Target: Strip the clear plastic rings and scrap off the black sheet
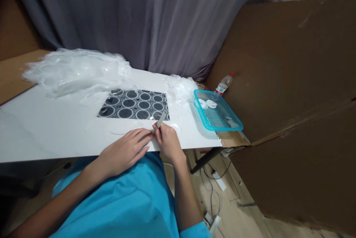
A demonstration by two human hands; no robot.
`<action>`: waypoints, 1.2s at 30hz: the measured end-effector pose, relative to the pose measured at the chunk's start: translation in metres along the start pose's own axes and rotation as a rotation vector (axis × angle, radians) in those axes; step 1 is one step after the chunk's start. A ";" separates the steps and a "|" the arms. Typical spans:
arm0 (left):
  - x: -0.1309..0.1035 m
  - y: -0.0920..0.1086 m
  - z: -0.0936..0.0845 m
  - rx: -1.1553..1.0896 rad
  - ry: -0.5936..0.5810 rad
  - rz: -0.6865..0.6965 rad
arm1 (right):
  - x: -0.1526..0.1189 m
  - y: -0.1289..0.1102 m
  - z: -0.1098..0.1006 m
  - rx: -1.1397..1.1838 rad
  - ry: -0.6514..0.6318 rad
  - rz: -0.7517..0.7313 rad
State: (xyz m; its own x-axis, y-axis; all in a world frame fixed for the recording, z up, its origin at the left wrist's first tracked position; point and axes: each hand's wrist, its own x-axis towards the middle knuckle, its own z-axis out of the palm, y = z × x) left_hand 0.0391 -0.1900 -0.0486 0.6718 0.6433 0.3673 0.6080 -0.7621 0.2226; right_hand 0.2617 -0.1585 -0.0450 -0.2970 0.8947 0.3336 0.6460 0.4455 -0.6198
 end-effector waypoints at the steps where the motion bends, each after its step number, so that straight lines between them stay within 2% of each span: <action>1: 0.000 0.000 0.000 -0.002 0.003 0.001 | 0.000 0.000 0.002 -0.036 0.002 -0.007; 7: 0.001 0.001 -0.001 0.003 0.011 0.007 | -0.002 -0.003 0.006 -0.238 0.014 -0.100; 18: 0.002 0.001 -0.003 -0.017 0.017 0.000 | -0.006 -0.008 0.011 -0.387 0.078 -0.151; 26: 0.004 0.003 -0.006 0.005 0.002 -0.002 | -0.006 0.001 0.012 -0.300 0.202 -0.081; 30: 0.002 0.003 -0.006 0.029 -0.011 0.002 | -0.004 0.010 0.004 -0.268 0.266 -0.015; 33: 0.001 0.002 -0.005 0.047 -0.012 0.004 | -0.004 0.012 -0.009 -0.121 0.306 0.064; 36: 0.001 0.001 -0.003 0.033 0.000 0.004 | -0.007 0.006 -0.018 0.122 0.255 0.090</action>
State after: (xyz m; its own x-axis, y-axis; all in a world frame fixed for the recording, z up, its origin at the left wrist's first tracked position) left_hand 0.0388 -0.1905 -0.0450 0.6743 0.6400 0.3683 0.6188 -0.7620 0.1912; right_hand 0.2803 -0.1628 -0.0378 -0.0459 0.9011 0.4312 0.5681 0.3786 -0.7307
